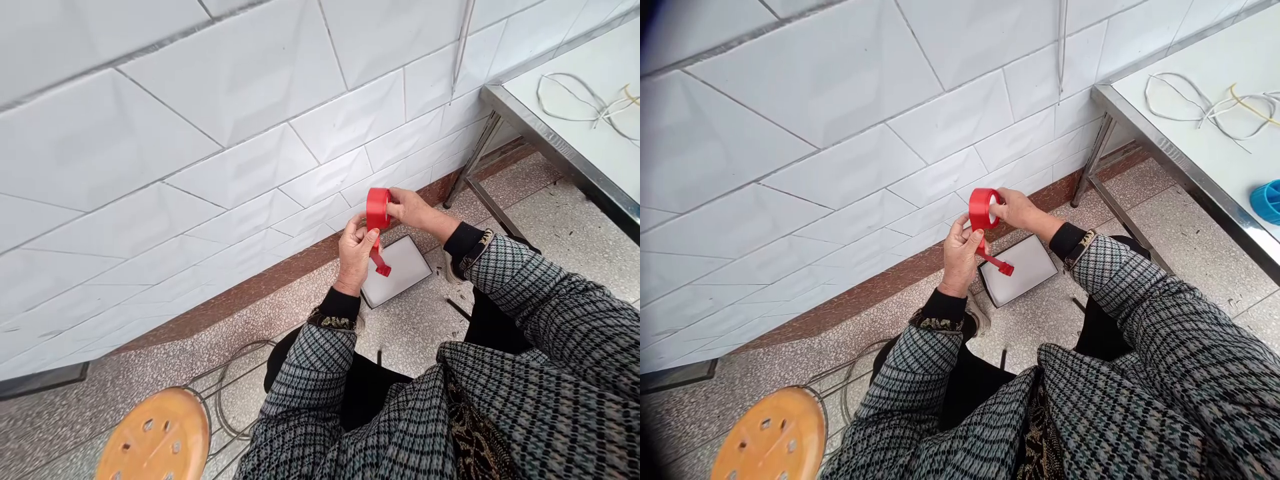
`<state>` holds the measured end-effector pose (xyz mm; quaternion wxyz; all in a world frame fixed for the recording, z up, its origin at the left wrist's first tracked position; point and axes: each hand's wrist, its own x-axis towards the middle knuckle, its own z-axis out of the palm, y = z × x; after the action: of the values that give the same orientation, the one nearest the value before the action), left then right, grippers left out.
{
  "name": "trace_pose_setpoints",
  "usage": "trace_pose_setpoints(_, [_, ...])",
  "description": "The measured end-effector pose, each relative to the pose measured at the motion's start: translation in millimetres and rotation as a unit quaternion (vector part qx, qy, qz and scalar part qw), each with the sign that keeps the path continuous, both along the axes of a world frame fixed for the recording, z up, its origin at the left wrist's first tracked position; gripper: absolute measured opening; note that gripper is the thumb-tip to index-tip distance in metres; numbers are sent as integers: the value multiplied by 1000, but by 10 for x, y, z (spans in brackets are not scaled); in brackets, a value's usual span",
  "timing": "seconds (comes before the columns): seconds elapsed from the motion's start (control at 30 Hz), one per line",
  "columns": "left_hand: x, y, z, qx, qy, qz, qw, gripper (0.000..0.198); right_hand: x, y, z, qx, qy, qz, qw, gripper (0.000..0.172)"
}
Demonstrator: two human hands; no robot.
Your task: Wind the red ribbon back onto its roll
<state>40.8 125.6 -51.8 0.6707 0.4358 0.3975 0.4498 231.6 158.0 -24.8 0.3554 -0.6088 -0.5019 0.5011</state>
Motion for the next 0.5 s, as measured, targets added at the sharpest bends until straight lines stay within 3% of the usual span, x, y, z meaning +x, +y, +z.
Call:
trace_pose_setpoints(0.1, [61, -23, -43, 3, 7, 55, 998, 49, -20, 43, -34, -60, 82, -70, 992, 8])
trace_pose_setpoints(0.23, [70, -45, -67, -10, 9, 67, 998, 47, -31, 60, -27, -94, 94, -109, 985, 5])
trace_pose_setpoints(0.5, [136, -112, -48, 27, 44, 72, 996, 49, -59, 32, 65, -121, 142, -133, 973, 3])
